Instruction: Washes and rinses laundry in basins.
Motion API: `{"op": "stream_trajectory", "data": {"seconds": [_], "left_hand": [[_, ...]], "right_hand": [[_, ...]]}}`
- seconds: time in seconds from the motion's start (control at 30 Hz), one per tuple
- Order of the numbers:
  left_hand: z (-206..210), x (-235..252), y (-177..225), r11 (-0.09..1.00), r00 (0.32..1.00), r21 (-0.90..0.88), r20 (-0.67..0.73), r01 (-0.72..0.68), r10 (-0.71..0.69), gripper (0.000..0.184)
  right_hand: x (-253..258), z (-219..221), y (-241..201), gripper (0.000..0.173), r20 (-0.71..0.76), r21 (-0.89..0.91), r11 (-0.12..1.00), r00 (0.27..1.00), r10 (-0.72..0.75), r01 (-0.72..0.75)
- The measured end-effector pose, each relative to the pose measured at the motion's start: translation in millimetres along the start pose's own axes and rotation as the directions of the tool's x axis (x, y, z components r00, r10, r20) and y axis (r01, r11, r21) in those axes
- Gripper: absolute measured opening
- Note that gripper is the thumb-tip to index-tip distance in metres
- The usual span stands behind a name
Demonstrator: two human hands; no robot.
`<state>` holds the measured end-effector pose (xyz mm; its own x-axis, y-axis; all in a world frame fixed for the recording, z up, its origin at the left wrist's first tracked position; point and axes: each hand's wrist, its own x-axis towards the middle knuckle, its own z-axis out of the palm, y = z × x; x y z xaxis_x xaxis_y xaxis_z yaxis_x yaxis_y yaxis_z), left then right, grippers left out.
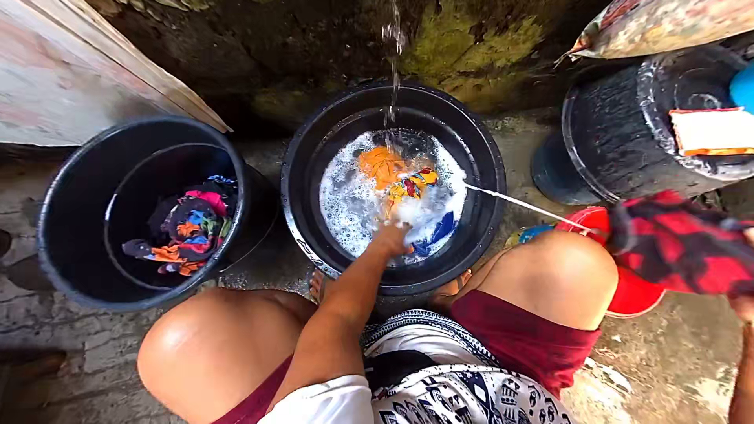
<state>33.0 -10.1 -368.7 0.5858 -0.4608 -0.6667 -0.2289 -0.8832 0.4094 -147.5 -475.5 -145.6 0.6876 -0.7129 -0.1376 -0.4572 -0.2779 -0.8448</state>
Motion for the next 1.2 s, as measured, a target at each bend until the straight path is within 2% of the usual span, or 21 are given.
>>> {"op": "stream_trajectory", "data": {"seconds": [0.07, 0.13, 0.23, 0.3, 0.4, 0.47, 0.5, 0.57, 0.63, 0.67, 0.7, 0.77, 0.8, 0.87, 0.9, 0.97, 1.03, 1.07, 1.1, 1.13, 1.2], "left_hand": [[-2.5, -5.8, 7.6, 0.998, 0.990, 0.032, 0.134, -0.054, 0.049, 0.054], [-17.7, -17.0, 13.8, 0.996, 0.980, -0.070, 0.188, -0.050, 0.063, 0.047], [-50.5, -49.8, 26.1, 0.883, 0.988, -0.470, -0.140, -0.005, -0.069, 0.037], [-83.6, -73.6, 49.9, 0.781, 0.923, -0.599, -0.376, -0.176, -0.081, 0.027], [-131.8, -108.9, 93.8, 0.516, 0.742, -0.636, -0.670, -0.574, 0.001, 0.013], [-157.9, -141.5, 121.6, 0.201, 0.619, -0.611, -0.785, -0.765, -0.029, 0.009], [-168.5, -159.8, 132.7, 0.051, 0.577, -0.580, -0.814, -0.813, -0.064, 0.011], [-184.8, -189.1, 140.5, -0.206, 0.511, -0.484, -0.853, -0.850, -0.106, 0.015], [-190.4, -195.8, 122.2, -0.404, 0.420, -0.361, -0.905, -0.840, -0.066, 0.025], [-187.5, -190.4, 103.5, -0.466, 0.413, -0.341, -0.909, -0.816, -0.058, 0.029], [-178.8, -181.7, 81.5, -0.466, 0.456, -0.365, -0.885, -0.806, -0.095, 0.031], [-153.3, -162.3, 45.2, -0.342, 0.663, -0.577, -0.709, -0.741, -0.240, 0.040], [-139.5, -153.5, 36.5, -0.289, 0.772, -0.717, -0.584, -0.635, -0.250, 0.058], [-118.9, -138.4, 37.4, -0.354, 0.893, -0.823, -0.440, -0.444, -0.097, 0.095], [-115.2, -133.9, 41.7, -0.453, 0.897, -0.796, -0.441, -0.401, -0.019, 0.102], [-121.4, -128.9, 48.4, -0.591, 0.858, -0.687, -0.513, -0.424, -0.018, 0.098], [-132.1, -124.2, 43.6, -0.604, 0.779, -0.599, -0.624, -0.526, -0.060, 0.075], [-137.7, -124.7, 40.8, -0.569, 0.759, -0.599, -0.646, -0.564, -0.072, 0.064], [-143.0, -127.6, 41.0, -0.511, 0.760, -0.622, -0.642, -0.593, -0.101, 0.053], [-148.7, -131.7, 45.5, -0.421, 0.761, -0.652, -0.627, -0.630, -0.168, 0.042], [-156.4, -138.7, 63.5, -0.171, 0.686, -0.672, -0.656, -0.721, -0.314, 0.033]], "right_hand": [[0.1, 5.8, 7.3, 0.062, 0.216, -0.504, 0.859, 0.976, 0.022, 0.092], [2.9, 23.3, -2.5, 0.086, 0.327, -0.659, 0.717, 0.945, 0.001, 0.227], [-7.7, 70.3, -59.4, 0.077, 0.391, -0.568, 0.692, 0.886, -0.250, 0.446], [-23.8, 113.9, -101.8, 0.072, 0.499, -0.441, 0.723, 0.815, -0.295, 0.532], [-45.7, 191.9, -129.8, 0.103, 0.709, -0.312, 0.775, 0.678, -0.196, 0.550], [-62.0, 246.5, -120.8, 0.125, 0.789, -0.171, 0.872, 0.594, -0.157, 0.458], [-71.3, 269.9, -111.2, 0.124, 0.809, -0.084, 0.921, 0.566, -0.160, 0.381], [-91.0, 304.4, -100.8, 0.089, 0.767, 0.178, 0.968, 0.592, -0.248, 0.175], [-100.3, 320.5, -113.8, 0.048, 0.617, 0.511, 0.860, 0.699, -0.362, -0.006], [-100.8, 323.0, -125.8, 0.037, 0.537, 0.628, 0.777, 0.746, -0.394, -0.041], [-101.0, 323.3, -138.5, 0.031, 0.461, 0.726, 0.686, 0.773, -0.436, -0.046], [-104.0, 319.5, -171.2, 0.027, 0.350, 0.834, 0.552, 0.784, -0.512, -0.011], [-107.5, 317.2, -185.6, 0.031, 0.325, 0.851, 0.525, 0.772, -0.547, 0.014], [-113.7, 320.3, -200.0, 0.033, 0.326, 0.847, 0.528, 0.721, -0.611, 0.065], [-116.4, 323.8, -199.6, 0.031, 0.349, 0.825, 0.557, 0.692, -0.632, 0.093], [-115.8, 327.2, -186.7, 0.028, 0.388, 0.730, 0.645, 0.640, -0.664, 0.227], [-102.1, 315.8, -163.3, 0.036, 0.459, 0.533, 0.728, 0.576, -0.677, 0.431], [-93.4, 303.0, -151.5, 0.053, 0.572, 0.446, 0.787, 0.541, -0.617, 0.426], [-89.2, 288.4, -141.7, 0.075, 0.697, 0.405, 0.859, 0.503, -0.511, 0.312], [-89.9, 277.7, -132.6, 0.095, 0.787, 0.423, 0.901, 0.456, -0.416, 0.093], [-96.8, 272.8, -116.9, 0.113, 0.853, 0.516, 0.748, 0.334, -0.402, -0.418]]}}
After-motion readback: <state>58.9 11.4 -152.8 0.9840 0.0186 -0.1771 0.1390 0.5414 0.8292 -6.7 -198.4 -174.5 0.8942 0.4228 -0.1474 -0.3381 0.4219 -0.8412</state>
